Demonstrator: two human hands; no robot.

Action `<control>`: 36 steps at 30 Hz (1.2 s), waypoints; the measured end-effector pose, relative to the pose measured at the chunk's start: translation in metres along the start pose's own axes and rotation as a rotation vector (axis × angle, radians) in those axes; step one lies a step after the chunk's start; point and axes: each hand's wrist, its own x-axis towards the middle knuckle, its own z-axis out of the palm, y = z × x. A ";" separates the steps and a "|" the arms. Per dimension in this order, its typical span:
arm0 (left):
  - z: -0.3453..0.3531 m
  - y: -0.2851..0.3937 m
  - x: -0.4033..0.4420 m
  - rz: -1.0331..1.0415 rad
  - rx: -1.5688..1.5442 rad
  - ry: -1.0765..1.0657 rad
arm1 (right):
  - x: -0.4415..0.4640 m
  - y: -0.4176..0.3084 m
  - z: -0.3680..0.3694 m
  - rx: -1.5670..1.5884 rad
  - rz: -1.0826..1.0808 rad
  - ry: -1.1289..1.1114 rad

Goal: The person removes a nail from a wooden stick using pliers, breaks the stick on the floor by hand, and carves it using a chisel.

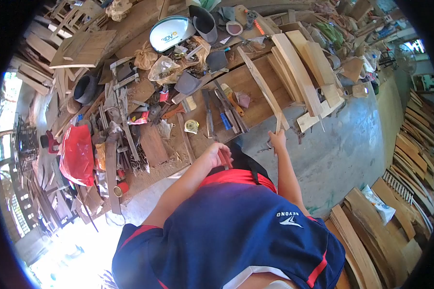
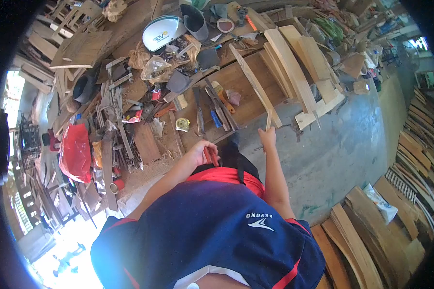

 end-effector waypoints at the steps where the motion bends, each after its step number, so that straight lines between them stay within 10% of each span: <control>1: -0.015 0.001 0.014 0.087 0.079 0.043 | 0.002 0.004 0.000 -0.008 -0.002 -0.017; 14: -0.012 0.053 0.098 0.647 1.128 0.862 | 0.039 -0.066 0.030 0.535 0.154 -0.705; 21: -0.038 -0.005 0.064 0.432 0.775 0.441 | 0.102 -0.112 0.044 0.777 0.349 -0.884; 29: -0.047 -0.034 0.033 0.236 0.437 0.556 | 0.102 -0.153 0.049 0.668 0.034 -0.823; 31: -0.041 -0.027 0.032 0.257 0.406 0.541 | 0.098 -0.155 0.055 0.445 -0.454 -0.615; 36: -0.034 -0.003 0.039 0.360 0.420 0.501 | 0.044 -0.195 0.021 -0.050 -0.705 -0.241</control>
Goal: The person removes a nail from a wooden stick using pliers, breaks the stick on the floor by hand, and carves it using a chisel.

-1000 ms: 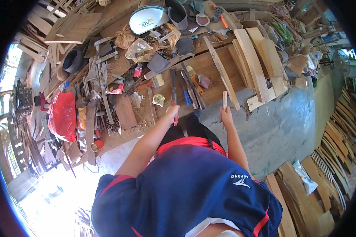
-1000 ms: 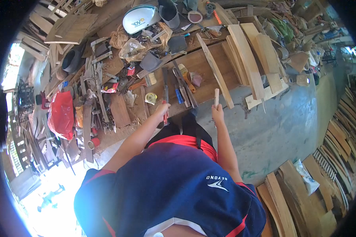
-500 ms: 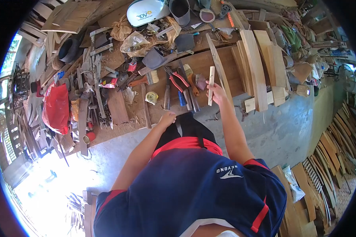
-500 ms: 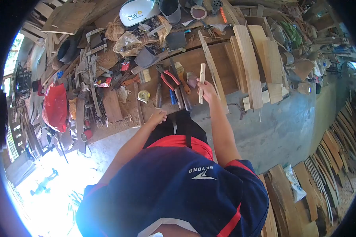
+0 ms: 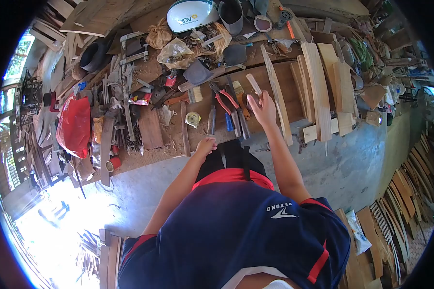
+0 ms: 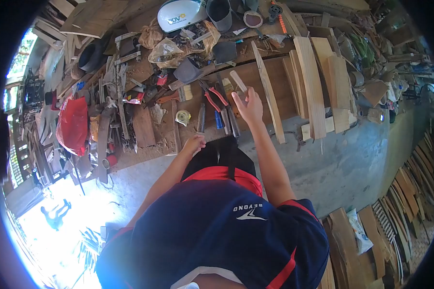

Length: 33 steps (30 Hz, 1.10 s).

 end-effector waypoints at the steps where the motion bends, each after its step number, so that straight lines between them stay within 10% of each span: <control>1: -0.001 -0.004 0.012 0.041 0.006 -0.009 | -0.004 -0.003 -0.001 -0.001 0.001 0.006; 7: 0.007 0.015 0.036 0.451 0.456 0.373 | -0.039 0.018 0.013 -0.244 -0.005 0.116; 14: 0.025 0.033 0.068 0.454 0.535 0.389 | -0.098 0.056 -0.010 -0.160 0.059 -0.072; 21: 0.022 0.039 0.045 0.502 0.882 0.684 | -0.142 0.085 0.000 0.281 0.553 -0.198; 33: 0.001 0.040 0.070 0.303 0.838 0.448 | -0.138 0.093 0.011 0.880 0.810 -0.214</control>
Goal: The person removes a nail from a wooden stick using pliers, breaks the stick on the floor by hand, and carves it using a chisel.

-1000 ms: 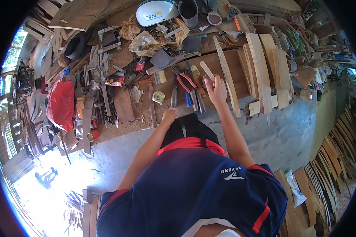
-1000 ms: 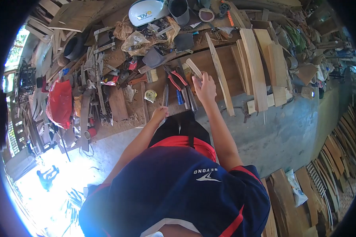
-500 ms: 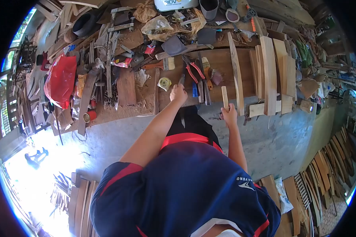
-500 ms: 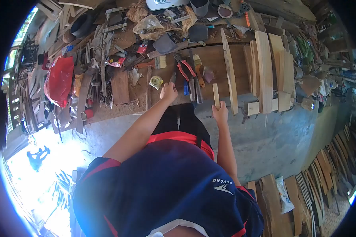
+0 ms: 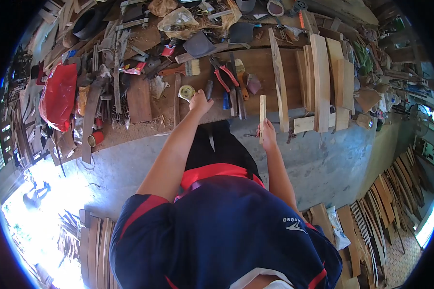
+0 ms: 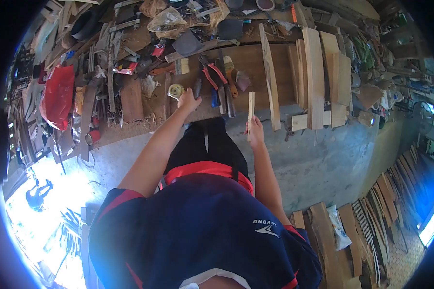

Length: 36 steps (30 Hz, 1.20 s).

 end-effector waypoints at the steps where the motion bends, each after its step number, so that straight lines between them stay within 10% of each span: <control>1: 0.000 -0.004 0.000 0.008 -0.013 -0.029 | 0.005 0.002 -0.002 -0.123 -0.064 0.006; 8: 0.016 -0.036 -0.023 0.076 -0.247 0.044 | 0.013 -0.007 0.015 -0.236 -0.216 0.186; 11: 0.017 -0.050 -0.041 0.093 -0.275 0.118 | 0.012 -0.016 0.026 -0.664 -0.721 0.607; 21: 0.024 -0.090 -0.107 0.111 -0.315 0.031 | 0.029 0.034 0.011 -0.657 -0.745 0.724; 23: 0.026 -0.100 -0.114 0.148 -0.278 0.029 | 0.033 0.041 0.010 -0.838 -0.197 0.510; 26: 0.023 -0.105 -0.122 0.129 -0.253 -0.036 | 0.031 0.047 0.005 -0.740 -0.566 0.572; 32: 0.024 -0.111 -0.127 0.063 -0.325 -0.132 | 0.029 0.043 0.009 -0.865 -0.326 0.584; 36: 0.016 -0.105 -0.135 0.139 -0.270 -0.123 | 0.029 0.051 0.012 -0.694 -0.567 0.634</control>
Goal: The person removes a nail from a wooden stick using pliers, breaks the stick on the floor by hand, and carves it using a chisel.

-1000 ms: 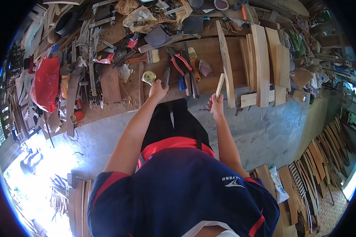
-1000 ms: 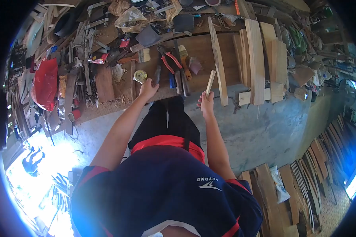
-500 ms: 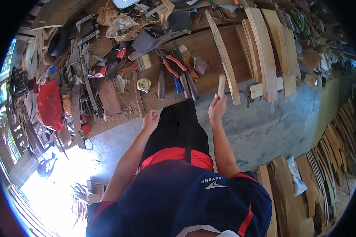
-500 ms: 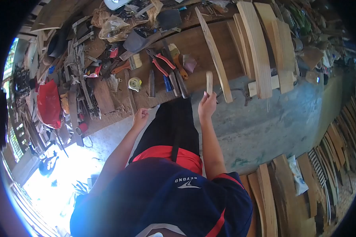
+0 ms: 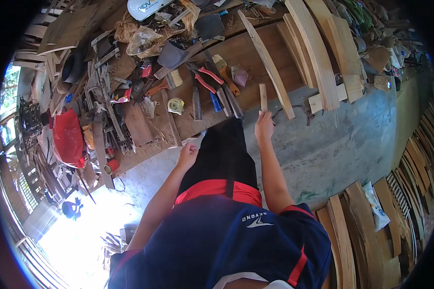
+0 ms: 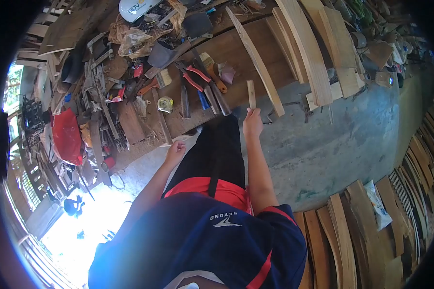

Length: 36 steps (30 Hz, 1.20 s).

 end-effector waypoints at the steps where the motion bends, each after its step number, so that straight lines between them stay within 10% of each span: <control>1: 0.001 -0.002 -0.001 0.003 0.016 -0.010 | 0.001 0.001 0.003 -0.065 0.054 -0.063; 12: -0.001 0.009 -0.002 0.119 0.012 -0.049 | 0.011 -0.002 0.002 0.116 0.024 -0.050; 14: 0.001 0.025 0.003 0.136 -0.108 -0.078 | 0.008 -0.029 -0.031 0.969 0.468 -0.460; 23: -0.050 0.149 -0.005 0.287 -0.603 -0.411 | -0.091 -0.136 -0.143 1.457 0.392 -0.801; 30: -0.088 0.183 -0.061 0.510 -0.754 -0.764 | -0.171 -0.179 -0.150 1.308 0.372 -0.673; 36: -0.062 0.177 -0.101 0.609 -0.779 -0.763 | -0.208 -0.190 -0.130 0.592 -0.048 -0.184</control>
